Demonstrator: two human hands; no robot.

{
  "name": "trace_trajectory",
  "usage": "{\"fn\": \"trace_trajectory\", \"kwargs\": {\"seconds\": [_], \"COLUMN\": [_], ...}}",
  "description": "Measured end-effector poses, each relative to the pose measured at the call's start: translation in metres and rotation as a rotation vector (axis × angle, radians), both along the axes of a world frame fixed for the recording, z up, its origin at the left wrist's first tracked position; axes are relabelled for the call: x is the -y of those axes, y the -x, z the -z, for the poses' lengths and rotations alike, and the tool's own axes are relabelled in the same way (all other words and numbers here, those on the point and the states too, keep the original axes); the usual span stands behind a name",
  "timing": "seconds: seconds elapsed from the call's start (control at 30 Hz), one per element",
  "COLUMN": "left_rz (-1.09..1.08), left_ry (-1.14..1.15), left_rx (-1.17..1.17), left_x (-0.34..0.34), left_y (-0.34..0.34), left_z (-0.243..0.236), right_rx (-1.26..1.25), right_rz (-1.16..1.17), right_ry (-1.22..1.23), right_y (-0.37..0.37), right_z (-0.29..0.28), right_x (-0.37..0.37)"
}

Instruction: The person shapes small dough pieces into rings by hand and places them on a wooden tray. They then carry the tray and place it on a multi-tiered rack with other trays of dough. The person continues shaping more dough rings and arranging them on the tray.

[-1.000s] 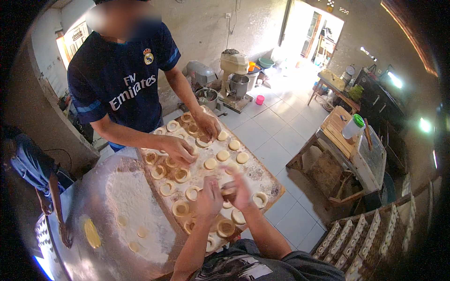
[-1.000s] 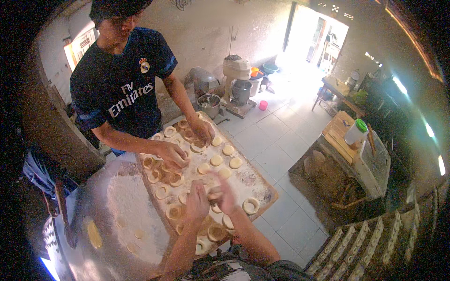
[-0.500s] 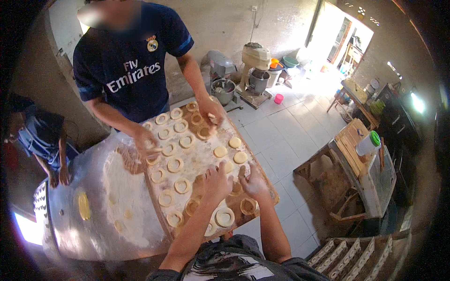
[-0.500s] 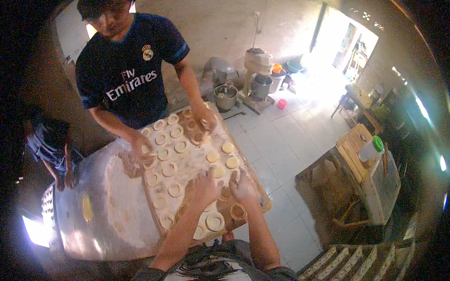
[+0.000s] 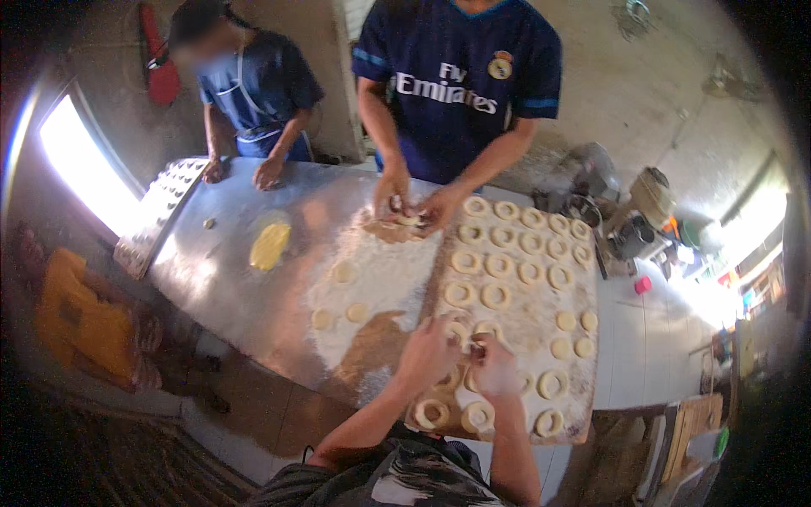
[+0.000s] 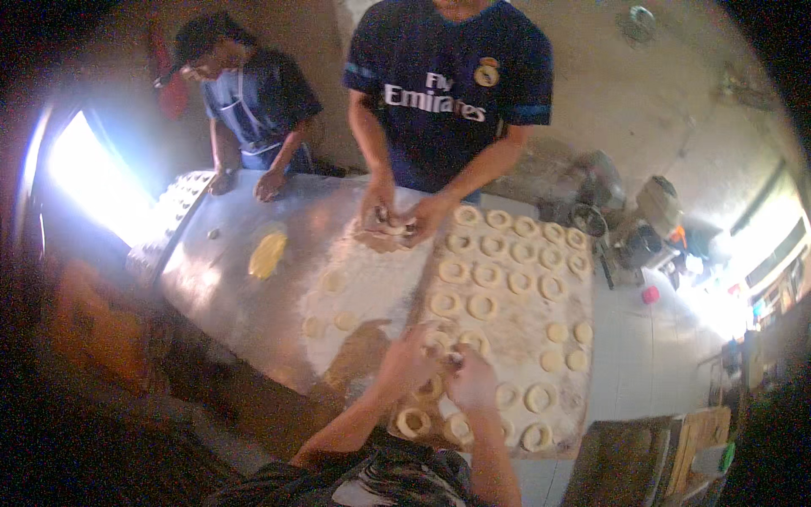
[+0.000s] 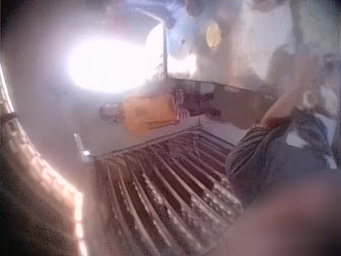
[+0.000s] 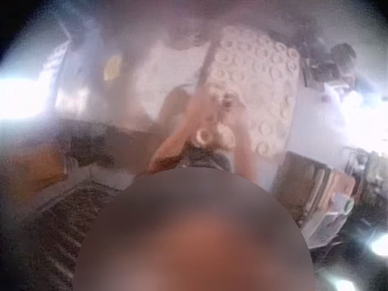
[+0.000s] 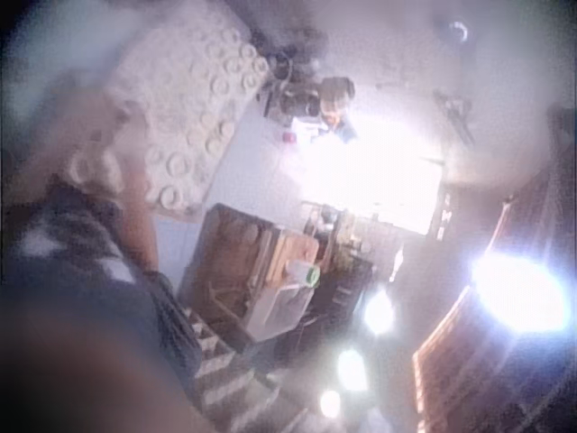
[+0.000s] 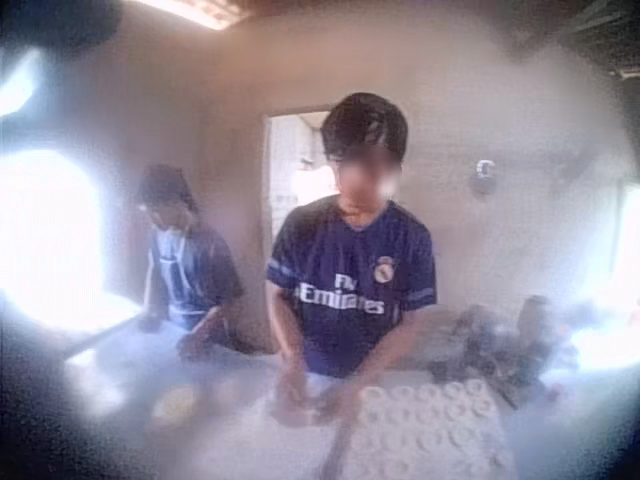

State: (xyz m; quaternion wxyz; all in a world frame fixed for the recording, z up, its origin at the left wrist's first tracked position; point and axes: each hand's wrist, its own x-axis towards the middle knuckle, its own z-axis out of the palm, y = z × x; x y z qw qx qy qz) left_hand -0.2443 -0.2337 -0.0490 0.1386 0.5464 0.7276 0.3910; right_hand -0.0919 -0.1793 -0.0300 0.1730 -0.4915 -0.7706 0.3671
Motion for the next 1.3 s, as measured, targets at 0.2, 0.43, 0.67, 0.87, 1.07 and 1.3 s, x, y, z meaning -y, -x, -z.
{"fn": "trace_trajectory", "kwargs": {"seconds": [0.2,0.43,0.67,0.87,1.07,1.3], "left_rz": [-0.387,-0.224,-0.061,0.157,0.016,0.324], "left_ry": [0.246,0.266,0.055,0.042,-0.242,-0.664], "left_rx": [0.231,0.315,0.709,0.461,0.043,1.306], "left_x": [0.091,0.101,0.074,0.068,0.048,0.040], "left_y": [0.134,0.183,0.216,0.241,0.224,0.200], "left_z": [0.025,0.048,0.018,-0.013,-0.012,-0.001], "right_rx": [0.151,0.500,-0.378,-0.187,-0.639,-1.064], "right_rz": [-0.415,-0.849,-0.344,-0.075,-0.184,-0.051], "right_ry": [-0.264,0.031,0.607,-0.018,0.324,0.698], "right_y": [0.188,0.255,0.226,0.250,0.252,0.229], "right_z": [0.044,0.032,0.015,0.023,0.035,0.007], "right_x": [0.012,-0.017,0.004,0.026,0.024,0.026]}}
